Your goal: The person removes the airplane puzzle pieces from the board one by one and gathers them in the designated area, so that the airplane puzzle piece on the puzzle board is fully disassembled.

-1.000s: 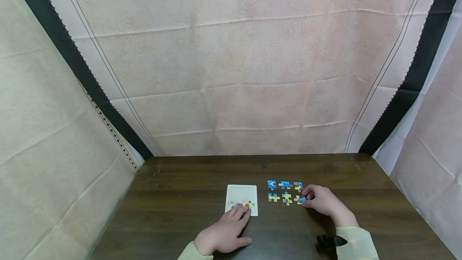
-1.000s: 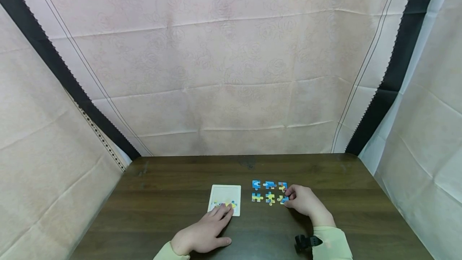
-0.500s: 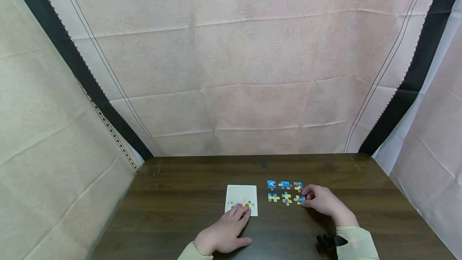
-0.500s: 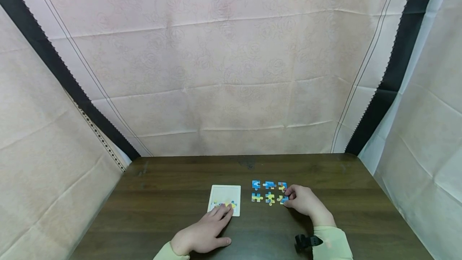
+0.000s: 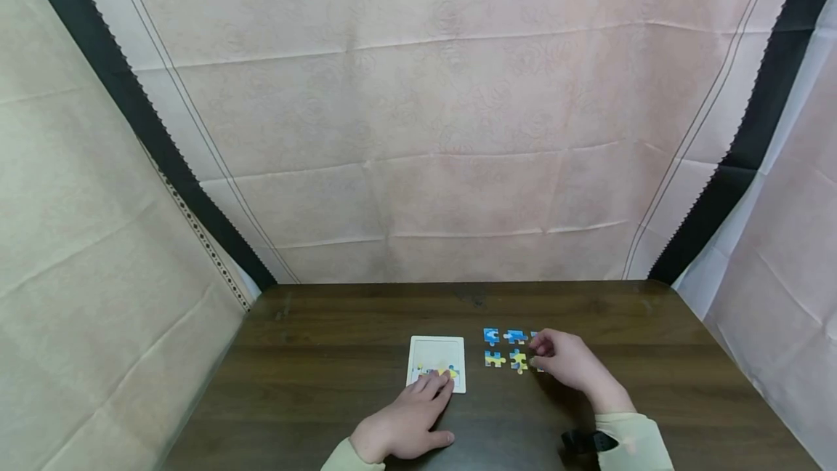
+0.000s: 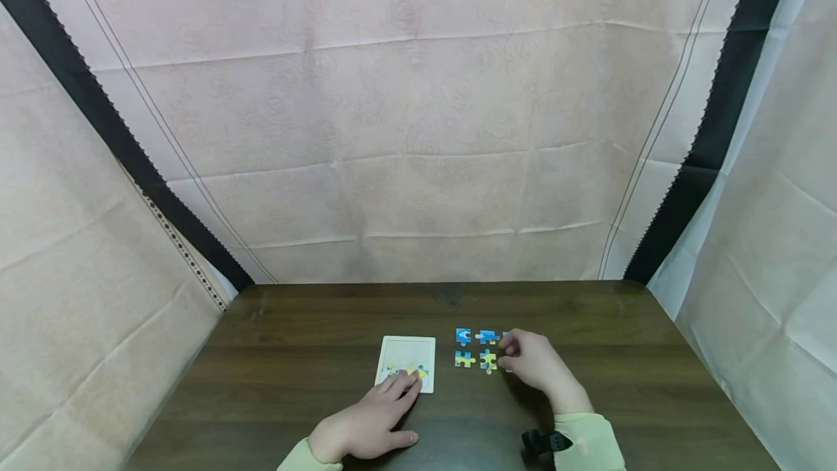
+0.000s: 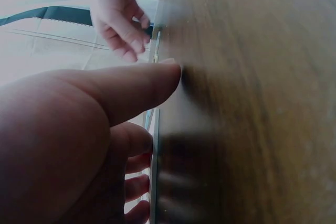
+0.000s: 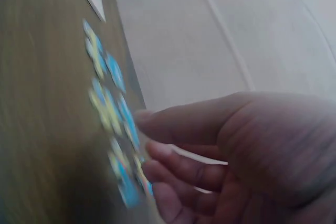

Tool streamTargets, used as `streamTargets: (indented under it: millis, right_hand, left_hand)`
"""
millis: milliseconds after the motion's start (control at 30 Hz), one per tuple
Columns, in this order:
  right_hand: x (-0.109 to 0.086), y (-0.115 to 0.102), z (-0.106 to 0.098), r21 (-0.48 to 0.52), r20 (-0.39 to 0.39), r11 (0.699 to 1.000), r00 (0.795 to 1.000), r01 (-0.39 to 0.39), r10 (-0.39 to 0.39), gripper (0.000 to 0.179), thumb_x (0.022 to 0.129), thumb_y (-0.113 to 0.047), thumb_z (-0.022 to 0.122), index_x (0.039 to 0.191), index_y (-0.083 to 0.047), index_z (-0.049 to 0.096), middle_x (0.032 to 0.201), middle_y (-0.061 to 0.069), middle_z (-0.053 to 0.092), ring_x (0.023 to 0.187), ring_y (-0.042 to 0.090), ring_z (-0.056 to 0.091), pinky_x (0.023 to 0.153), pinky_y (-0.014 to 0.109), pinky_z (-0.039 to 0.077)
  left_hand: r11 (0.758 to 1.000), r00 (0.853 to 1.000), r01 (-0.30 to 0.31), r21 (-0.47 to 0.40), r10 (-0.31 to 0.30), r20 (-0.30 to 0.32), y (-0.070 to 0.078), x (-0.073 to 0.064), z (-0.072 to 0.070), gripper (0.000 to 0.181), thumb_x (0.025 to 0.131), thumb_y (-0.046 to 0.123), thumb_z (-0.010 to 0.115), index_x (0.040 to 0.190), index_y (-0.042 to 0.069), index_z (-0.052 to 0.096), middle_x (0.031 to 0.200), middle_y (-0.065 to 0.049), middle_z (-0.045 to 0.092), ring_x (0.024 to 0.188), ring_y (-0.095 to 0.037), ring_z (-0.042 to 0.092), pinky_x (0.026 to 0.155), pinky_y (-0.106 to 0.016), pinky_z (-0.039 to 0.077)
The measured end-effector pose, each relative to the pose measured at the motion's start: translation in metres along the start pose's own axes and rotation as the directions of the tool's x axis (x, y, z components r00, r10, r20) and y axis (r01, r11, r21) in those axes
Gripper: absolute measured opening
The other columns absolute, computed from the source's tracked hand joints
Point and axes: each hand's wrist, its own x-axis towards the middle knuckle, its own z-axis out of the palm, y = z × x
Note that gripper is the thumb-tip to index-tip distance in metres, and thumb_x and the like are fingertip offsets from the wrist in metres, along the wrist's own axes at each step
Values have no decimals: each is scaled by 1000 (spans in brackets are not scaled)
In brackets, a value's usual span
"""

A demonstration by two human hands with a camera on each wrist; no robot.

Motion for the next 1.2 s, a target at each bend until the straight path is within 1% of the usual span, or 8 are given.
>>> streamTargets:
  millis: [67,200,333,500,633,800,1033,1200]
  right_hand:
    - [3,-11,12,-8,15,998,998,65,-65,18,92,-5,82,107,-7,73,94,0,68,87,16,63,77,39,57]
    - [8,-34,40,-42,70,981,980,190,-187,17,92,-8,84,107,-9,76,94,-2,69,87,14,63,79,40,57]
    - [15,-56,61,-50,117,967,963,249,-242,15,94,-10,82,108,-8,78,95,-3,70,86,14,63,80,42,58]
    - [20,-74,78,-36,153,953,944,299,-291,14,95,-6,79,109,-6,79,96,-1,71,85,15,64,79,43,59]
    - [20,-80,86,-58,176,949,939,311,-297,14,92,-3,80,106,-5,79,96,1,69,83,16,63,75,41,58]
    - [19,-83,92,-89,155,951,948,295,-279,16,89,0,82,104,-4,80,96,4,66,83,19,61,76,43,58]
    - [18,-85,91,-78,149,963,958,260,-246,17,89,1,82,105,-2,80,97,5,66,85,21,61,78,47,58]
    - [16,-86,88,-72,155,969,962,237,-224,17,89,0,82,106,-3,81,99,5,66,87,21,62,80,47,58]
  left_hand:
    - [1000,1000,-4,-4,4,6,-1,0,0,81,107,52,60,169,8,32,176,-7,23,162,-30,20,127,-47,27]
    - [1000,1000,-9,6,9,0,-1,0,1,82,107,53,60,168,7,33,176,-7,25,162,-30,21,127,-47,28]
    - [1000,1000,-26,-2,26,-11,-2,0,1,81,107,52,59,168,5,33,175,-9,26,162,-31,22,127,-48,28]
    - [1000,1000,-26,-7,26,-11,-3,0,2,81,108,51,59,168,4,33,175,-10,26,162,-31,21,127,-49,28]
    - [1000,1000,-25,3,25,-7,-4,1,2,81,107,51,60,168,5,34,175,-10,27,161,-31,22,127,-47,28]
    - [999,999,-42,-2,42,-18,-6,-1,1,79,108,50,60,167,5,34,175,-10,27,161,-32,22,127,-47,27]
    - [997,997,-68,-45,66,-37,-8,-9,-6,73,108,47,60,165,5,40,174,-10,30,161,-32,25,126,-45,29]
    - [996,996,-80,-43,78,-46,-10,-16,-9,71,109,48,59,164,7,43,174,-10,30,160,-30,26,126,-44,31]
